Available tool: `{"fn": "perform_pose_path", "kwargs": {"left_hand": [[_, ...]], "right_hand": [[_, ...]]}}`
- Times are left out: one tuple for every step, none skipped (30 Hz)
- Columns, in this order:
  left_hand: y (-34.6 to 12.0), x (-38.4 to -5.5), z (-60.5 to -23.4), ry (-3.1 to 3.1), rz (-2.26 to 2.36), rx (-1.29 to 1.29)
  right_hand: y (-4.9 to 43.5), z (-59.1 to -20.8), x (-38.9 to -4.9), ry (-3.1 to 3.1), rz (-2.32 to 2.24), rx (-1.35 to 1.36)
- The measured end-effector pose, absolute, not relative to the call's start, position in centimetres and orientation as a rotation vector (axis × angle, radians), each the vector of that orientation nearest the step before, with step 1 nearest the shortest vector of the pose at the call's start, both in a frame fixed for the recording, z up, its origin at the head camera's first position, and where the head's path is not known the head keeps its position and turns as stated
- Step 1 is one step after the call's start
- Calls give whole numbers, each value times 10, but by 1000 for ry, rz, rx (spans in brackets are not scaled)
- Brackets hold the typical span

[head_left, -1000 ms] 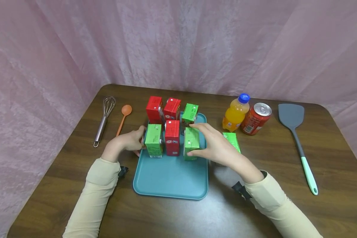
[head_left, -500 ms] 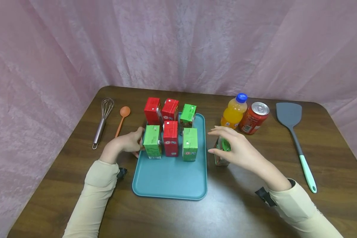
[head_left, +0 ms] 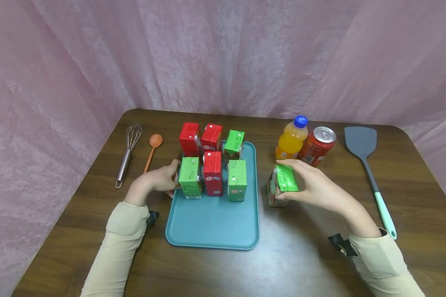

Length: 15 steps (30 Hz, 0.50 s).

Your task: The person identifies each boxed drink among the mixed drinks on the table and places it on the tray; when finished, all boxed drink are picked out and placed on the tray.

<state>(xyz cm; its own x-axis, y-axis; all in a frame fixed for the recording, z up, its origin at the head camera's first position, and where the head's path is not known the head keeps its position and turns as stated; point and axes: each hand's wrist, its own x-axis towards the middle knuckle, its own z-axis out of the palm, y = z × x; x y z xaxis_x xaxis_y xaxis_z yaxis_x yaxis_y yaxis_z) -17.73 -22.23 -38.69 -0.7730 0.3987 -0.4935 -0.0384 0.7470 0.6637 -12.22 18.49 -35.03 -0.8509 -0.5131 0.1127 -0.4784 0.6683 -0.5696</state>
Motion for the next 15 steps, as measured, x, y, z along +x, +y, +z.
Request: {"fn": "perform_pose_path", "kwargs": {"left_hand": [[-222, -177, -387, 2305, 893, 263], [-222, -178, -387, 2305, 891, 259], [-222, -178, -387, 2304, 892, 257], [-222, -178, -387, 2304, 893, 254], [-222, -178, -386, 2303, 895, 252], [-222, -178, -386, 2303, 895, 251], [-222, -178, -386, 2301, 900, 251], [-222, -178, -386, 2301, 901, 251], [-222, -178, -387, 2301, 902, 252], [-222, -178, -387, 2300, 900, 252], [-222, -178, -387, 2300, 899, 254], [-222, -178, -387, 2299, 898, 257], [-222, -178, -387, 2299, 896, 258], [-222, -179, -387, 2298, 895, 261], [-222, -179, -388, 2299, 892, 266]], "right_hand": [[187, -352, -123, 2811, -943, -820], [188, -353, -123, 2804, -951, -804], [189, -356, -124, 2793, -965, -787], [189, -358, -125, 2784, -980, -774], [190, -360, -126, 2775, -997, -763], [190, -362, -126, 2769, -1012, -756], [190, -364, -127, 2766, -1026, -750], [190, -366, -127, 2766, -1041, -743], [189, -368, -128, 2768, -1061, -732], [189, -369, -128, 2771, -1088, -718], [188, -370, -128, 2771, -1123, -702], [187, -371, -127, 2775, -1153, -687], [186, -372, -126, 2775, -1187, -670], [185, -372, -125, 2780, -1216, -650], [184, -372, -124, 2780, -1247, -629]]}}
